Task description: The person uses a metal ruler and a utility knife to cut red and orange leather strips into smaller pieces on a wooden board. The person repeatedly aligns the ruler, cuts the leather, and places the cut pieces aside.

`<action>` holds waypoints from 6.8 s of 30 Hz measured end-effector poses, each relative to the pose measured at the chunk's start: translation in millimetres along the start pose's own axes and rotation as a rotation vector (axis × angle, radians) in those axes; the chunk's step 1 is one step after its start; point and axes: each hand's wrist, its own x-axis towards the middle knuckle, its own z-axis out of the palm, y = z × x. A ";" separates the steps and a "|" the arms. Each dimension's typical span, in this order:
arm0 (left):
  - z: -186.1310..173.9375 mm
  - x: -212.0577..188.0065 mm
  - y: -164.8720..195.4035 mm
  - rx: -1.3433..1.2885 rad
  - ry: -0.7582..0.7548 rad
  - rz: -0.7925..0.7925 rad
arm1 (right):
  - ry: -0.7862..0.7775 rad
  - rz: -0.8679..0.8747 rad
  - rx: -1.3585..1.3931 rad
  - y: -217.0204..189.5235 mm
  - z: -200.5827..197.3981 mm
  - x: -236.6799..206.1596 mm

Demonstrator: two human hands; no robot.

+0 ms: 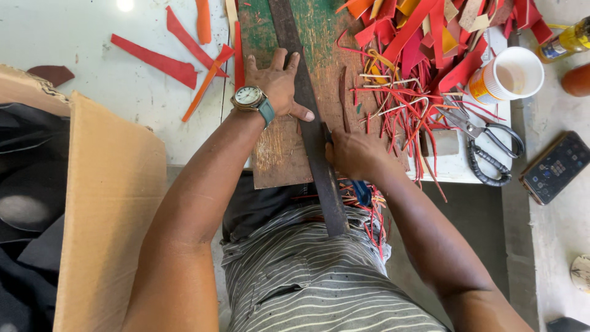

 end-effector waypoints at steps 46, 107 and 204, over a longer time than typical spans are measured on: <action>-6.0 -6.9 6.4 -0.075 -0.028 0.015 | 0.239 -0.077 0.093 14.7 -49.4 162.4; 0.8 -21.1 1.9 -0.128 0.084 0.036 | 0.262 -0.306 -0.092 13.3 -44.2 159.3; 48.8 -15.3 -20.7 -0.444 0.405 0.158 | 0.140 0.236 0.342 9.4 15.7 -106.1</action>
